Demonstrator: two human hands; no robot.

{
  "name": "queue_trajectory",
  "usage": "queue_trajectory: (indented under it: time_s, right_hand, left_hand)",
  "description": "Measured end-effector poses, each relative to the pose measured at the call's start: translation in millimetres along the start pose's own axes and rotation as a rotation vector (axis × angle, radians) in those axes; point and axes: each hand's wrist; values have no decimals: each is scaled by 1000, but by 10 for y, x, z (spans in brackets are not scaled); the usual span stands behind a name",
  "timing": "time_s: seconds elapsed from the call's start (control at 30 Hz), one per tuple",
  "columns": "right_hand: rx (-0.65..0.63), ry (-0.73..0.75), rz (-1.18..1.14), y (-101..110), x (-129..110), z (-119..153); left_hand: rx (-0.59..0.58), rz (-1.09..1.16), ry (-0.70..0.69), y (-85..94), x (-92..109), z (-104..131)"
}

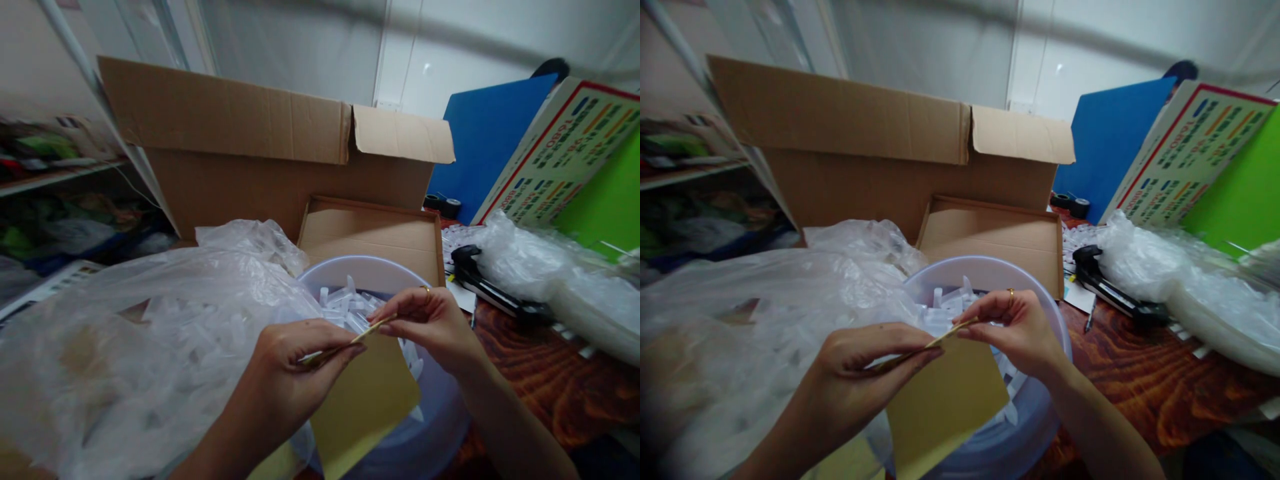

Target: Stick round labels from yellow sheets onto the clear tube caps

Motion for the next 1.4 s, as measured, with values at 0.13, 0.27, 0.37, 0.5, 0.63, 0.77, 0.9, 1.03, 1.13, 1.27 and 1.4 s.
queue_trajectory:
  time_s: [0.13, 0.27, 0.37, 0.5, 0.63, 0.77, 0.9, 1.03, 1.13, 1.27, 1.4]
  right_hand:
    - [35, -35, -127, -24, -27, 0]
    - [49, -35, -77, -48, -30, 35]
    - [44, -7, 11, -43, -10, 63]
    - [36, 34, 77, -23, 5, 72]
    - [-2, 93, 219, -17, -13, 78]
    - [-14, 88, 255, -34, -26, 115]
    - [-16, 78, 283, -47, -31, 154]
    - [1, 51, 198, -39, -39, 157]
    - [15, 22, 51, -38, -43, 138]
    - [2, 28, -27, -55, -59, 111]
    - [-68, -1, -70, -78, -61, 88]
  left_hand:
    - [-28, 109, 122, -47, -6, -8]
    - [-32, 153, 129, -57, -2, 3]
    - [-52, 113, 74, -36, 22, 3]
    - [-126, 73, 65, -7, 54, 4]
    - [-194, 66, 121, -6, 61, 28]
    - [-264, 125, 212, -14, 57, 39]
    - [-296, 221, 270, -22, 60, 27]
    - [-263, 252, 261, -41, 63, 16]
    - [-141, 300, 284, -50, 65, 6]
    - [-110, 390, 305, -45, 65, 2]
    - [-64, 418, 274, -38, 61, 14]
Point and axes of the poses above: each hand's wrist, its own z-axis away from the middle knuckle, its own y-axis out of the back of the hand, x = y × z, and after that the axes turned 12 degrees about -x, right-handed
